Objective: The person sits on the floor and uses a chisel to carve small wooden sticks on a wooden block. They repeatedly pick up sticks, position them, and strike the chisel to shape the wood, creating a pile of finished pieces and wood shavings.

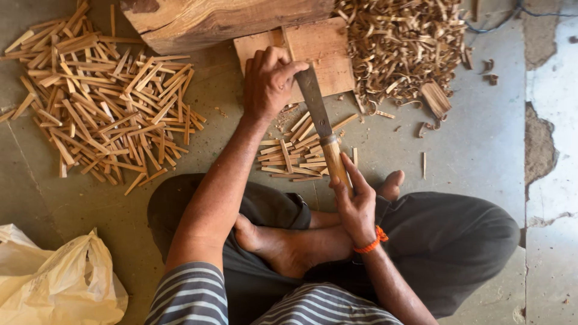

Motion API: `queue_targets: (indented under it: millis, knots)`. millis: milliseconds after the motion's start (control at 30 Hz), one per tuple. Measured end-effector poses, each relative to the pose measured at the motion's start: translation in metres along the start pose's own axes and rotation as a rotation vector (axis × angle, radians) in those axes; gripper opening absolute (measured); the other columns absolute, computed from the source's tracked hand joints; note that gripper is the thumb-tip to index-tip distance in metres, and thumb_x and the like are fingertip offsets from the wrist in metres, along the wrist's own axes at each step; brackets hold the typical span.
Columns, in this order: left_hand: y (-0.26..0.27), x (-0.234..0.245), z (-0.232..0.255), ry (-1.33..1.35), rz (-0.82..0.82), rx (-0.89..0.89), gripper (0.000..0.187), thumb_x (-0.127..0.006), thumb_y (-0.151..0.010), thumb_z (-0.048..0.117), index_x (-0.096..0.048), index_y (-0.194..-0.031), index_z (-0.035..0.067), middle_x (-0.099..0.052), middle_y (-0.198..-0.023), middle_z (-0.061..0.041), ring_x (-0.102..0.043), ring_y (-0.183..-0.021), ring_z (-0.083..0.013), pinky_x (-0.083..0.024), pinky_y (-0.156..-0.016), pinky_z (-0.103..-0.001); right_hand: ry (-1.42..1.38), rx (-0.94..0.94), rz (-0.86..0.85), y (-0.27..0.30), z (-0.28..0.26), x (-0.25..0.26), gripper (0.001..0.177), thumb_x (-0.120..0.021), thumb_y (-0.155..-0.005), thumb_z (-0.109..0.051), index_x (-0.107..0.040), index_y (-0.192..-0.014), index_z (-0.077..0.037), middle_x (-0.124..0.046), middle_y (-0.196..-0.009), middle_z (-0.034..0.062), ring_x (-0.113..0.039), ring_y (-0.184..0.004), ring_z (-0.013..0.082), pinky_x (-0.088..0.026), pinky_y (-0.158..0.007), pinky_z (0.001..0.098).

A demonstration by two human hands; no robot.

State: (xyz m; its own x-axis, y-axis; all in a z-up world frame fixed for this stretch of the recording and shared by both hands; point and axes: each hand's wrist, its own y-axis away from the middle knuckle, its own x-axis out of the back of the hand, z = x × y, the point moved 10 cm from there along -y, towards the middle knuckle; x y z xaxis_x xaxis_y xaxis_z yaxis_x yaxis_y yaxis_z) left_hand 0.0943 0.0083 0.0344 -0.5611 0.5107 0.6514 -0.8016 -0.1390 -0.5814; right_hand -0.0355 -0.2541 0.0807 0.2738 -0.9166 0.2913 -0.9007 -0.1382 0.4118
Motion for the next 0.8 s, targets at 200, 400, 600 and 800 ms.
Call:
queue_targets:
  millis: [200,400,600,800]
  knots:
    - [-0.004,0.002,-0.003,-0.015,-0.063,0.06,0.036,-0.089,-0.081,0.012,-0.079,-0.111,0.029,-0.059,-0.093,0.004,-0.052,-0.084,-0.0167,-0.045,-0.072,-0.032,-0.116,0.088,-0.025,-0.066,-0.015,-0.048,0.055,-0.062,-0.1,-0.016,-0.05,-0.153,-0.008,-0.065,-0.084,-0.0034,-0.046,-0.058,0.0005,-0.04,-0.049,0.0187]
    - [-0.011,0.023,0.006,0.105,0.011,0.053,0.04,-0.086,-0.087,0.013,-0.073,-0.125,0.011,-0.07,-0.115,-0.002,-0.064,-0.1,-0.0172,-0.051,-0.086,-0.037,-0.647,-0.035,-0.08,-0.055,-0.015,-0.041,0.054,-0.057,-0.103,-0.018,-0.048,-0.155,-0.005,-0.067,-0.092,0.0069,-0.047,-0.055,0.005,-0.038,-0.047,0.0204]
    - [-0.006,0.009,0.003,0.101,-0.016,0.007,0.02,-0.086,-0.09,0.016,-0.077,-0.108,0.015,-0.075,-0.12,-0.004,-0.069,-0.109,-0.0192,-0.053,-0.097,-0.038,-0.61,0.152,-0.024,-0.001,-0.022,0.004,0.062,-0.054,-0.106,-0.027,-0.032,-0.161,-0.008,-0.066,-0.099,0.0059,-0.052,-0.059,0.0054,-0.04,-0.048,0.0179]
    - [-0.012,0.015,0.018,0.046,-0.028,-0.08,0.013,-0.081,-0.095,0.014,-0.079,-0.108,0.017,-0.075,-0.123,-0.006,-0.068,-0.117,-0.0215,-0.051,-0.107,-0.038,-0.215,0.146,0.001,0.002,0.0,0.028,0.06,-0.061,-0.105,-0.023,-0.043,-0.159,-0.004,-0.063,-0.092,0.0024,-0.054,-0.062,0.0052,-0.042,-0.051,0.0193]
